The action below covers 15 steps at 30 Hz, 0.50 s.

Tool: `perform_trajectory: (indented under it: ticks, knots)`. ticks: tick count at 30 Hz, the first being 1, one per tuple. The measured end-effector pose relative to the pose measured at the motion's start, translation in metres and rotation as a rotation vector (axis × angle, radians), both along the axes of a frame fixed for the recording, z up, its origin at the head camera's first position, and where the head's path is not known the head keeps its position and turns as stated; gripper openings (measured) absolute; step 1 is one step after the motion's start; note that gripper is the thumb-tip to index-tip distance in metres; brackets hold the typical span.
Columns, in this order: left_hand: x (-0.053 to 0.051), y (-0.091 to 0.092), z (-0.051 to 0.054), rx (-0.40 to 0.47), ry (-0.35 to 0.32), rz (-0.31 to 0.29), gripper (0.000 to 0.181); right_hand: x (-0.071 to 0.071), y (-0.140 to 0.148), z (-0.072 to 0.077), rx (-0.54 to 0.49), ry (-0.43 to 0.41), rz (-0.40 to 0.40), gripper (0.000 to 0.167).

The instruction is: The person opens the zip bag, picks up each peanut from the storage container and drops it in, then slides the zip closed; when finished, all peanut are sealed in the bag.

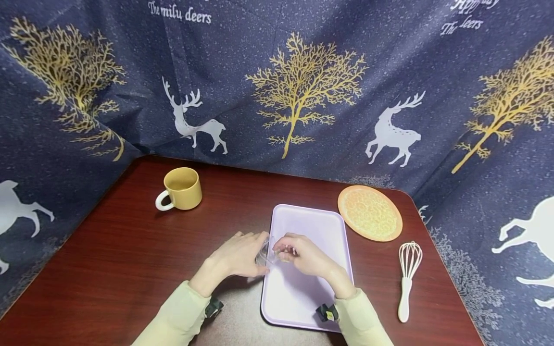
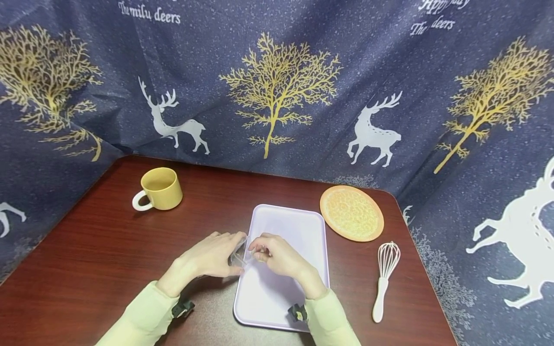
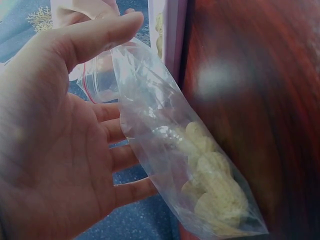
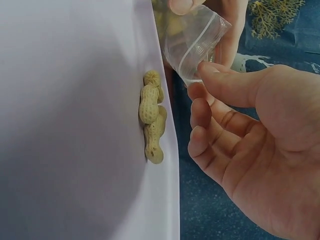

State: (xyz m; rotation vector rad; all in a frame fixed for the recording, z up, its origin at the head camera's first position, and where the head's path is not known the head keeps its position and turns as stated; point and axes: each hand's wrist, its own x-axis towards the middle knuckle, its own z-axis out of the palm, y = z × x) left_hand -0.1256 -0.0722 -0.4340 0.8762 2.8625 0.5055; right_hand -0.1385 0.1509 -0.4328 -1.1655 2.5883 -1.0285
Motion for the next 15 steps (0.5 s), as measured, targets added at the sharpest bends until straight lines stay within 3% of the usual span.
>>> perform_trajectory:
  ticks: [15]
  knots:
    - [-0.001, 0.0, -0.003, -0.002, 0.006, 0.003, 0.058, -0.011, 0.025, 0.003, -0.051, -0.037, -0.067, 0.02]
